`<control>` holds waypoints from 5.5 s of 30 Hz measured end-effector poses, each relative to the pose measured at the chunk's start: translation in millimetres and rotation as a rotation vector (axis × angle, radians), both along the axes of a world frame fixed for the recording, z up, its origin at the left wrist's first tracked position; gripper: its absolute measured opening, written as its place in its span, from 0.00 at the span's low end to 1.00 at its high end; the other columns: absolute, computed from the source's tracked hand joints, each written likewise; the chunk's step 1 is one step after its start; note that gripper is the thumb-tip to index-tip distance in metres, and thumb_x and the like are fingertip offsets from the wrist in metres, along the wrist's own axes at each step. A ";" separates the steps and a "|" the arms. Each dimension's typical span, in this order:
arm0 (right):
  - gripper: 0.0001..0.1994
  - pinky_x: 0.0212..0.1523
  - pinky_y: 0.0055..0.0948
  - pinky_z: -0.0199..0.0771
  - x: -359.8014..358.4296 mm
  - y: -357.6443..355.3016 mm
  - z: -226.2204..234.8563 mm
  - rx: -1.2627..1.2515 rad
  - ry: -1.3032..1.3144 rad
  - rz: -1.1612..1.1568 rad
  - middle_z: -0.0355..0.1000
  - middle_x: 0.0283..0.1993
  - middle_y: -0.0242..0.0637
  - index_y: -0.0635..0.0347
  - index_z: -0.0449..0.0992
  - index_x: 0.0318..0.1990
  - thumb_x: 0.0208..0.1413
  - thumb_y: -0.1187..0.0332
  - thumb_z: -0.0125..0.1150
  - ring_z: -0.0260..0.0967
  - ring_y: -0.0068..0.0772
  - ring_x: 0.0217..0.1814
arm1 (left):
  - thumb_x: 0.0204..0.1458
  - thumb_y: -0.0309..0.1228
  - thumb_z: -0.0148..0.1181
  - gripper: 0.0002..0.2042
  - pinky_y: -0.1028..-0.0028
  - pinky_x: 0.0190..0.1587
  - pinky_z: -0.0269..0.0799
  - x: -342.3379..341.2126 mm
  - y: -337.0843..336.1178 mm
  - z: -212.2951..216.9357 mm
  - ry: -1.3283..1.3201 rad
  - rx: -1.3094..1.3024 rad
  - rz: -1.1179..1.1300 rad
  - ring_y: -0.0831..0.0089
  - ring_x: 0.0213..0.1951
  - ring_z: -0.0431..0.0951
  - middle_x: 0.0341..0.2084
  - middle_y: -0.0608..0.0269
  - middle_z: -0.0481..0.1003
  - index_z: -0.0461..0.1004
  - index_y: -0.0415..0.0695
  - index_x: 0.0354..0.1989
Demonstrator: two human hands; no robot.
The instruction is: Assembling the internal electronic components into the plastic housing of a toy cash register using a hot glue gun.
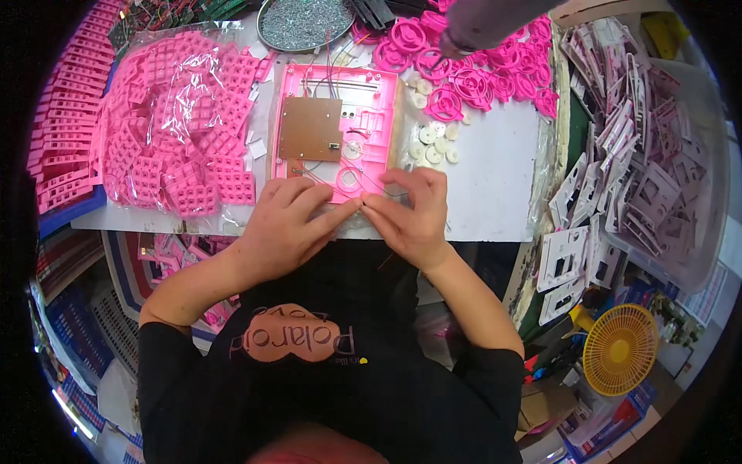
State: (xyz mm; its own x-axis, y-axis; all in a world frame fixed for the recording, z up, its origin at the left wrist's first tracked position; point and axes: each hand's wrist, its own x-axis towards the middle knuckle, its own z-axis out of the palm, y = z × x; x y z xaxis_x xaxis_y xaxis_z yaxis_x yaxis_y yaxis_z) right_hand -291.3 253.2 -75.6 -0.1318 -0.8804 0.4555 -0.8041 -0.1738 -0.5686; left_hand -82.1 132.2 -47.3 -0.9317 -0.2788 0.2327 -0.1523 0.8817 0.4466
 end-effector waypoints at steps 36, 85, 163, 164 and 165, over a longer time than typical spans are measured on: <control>0.07 0.31 0.40 0.74 3.3 -139.9 38.2 0.358 -0.012 -0.099 0.75 0.26 0.41 0.59 0.78 0.31 0.51 0.66 0.64 0.75 0.45 0.26 | 0.51 0.36 0.66 0.11 0.58 0.33 0.72 -68.9 -109.2 -11.3 0.059 0.069 0.593 0.52 0.31 0.78 0.28 0.54 0.75 0.74 0.43 0.36; 0.07 0.36 0.38 0.67 -6.5 -92.4 42.3 0.191 0.391 0.151 0.69 0.30 0.36 0.61 0.80 0.35 0.47 0.74 0.66 0.67 0.40 0.36 | 0.48 0.31 0.64 0.03 0.60 0.48 0.65 -82.2 -125.2 13.8 -0.106 -0.108 0.016 0.62 0.40 0.77 0.28 0.62 0.77 0.78 0.47 0.28; 0.27 0.50 0.46 0.68 0.5 -89.9 32.8 0.159 0.285 0.034 0.68 0.46 0.44 0.61 0.73 0.58 0.46 0.74 0.64 0.66 0.48 0.48 | 0.51 0.28 0.63 0.06 0.57 0.37 0.73 -39.3 -100.7 5.2 0.121 -0.077 0.372 0.53 0.33 0.79 0.28 0.55 0.77 0.78 0.40 0.35; 0.27 0.50 0.46 0.68 3.2 -92.2 35.0 0.197 0.337 0.041 0.68 0.45 0.44 0.59 0.73 0.59 0.46 0.74 0.63 0.65 0.48 0.48 | 0.51 0.28 0.63 0.06 0.57 0.37 0.73 -35.8 -98.8 7.0 0.077 -0.103 0.403 0.53 0.33 0.78 0.28 0.55 0.77 0.77 0.40 0.34; 0.28 0.50 0.46 0.67 6.5 -95.3 39.9 0.235 0.390 0.049 0.68 0.45 0.43 0.57 0.73 0.60 0.46 0.73 0.63 0.65 0.47 0.48 | 0.51 0.28 0.63 0.05 0.57 0.37 0.72 -32.4 -94.9 9.0 0.033 -0.130 0.434 0.53 0.32 0.78 0.28 0.55 0.77 0.77 0.40 0.34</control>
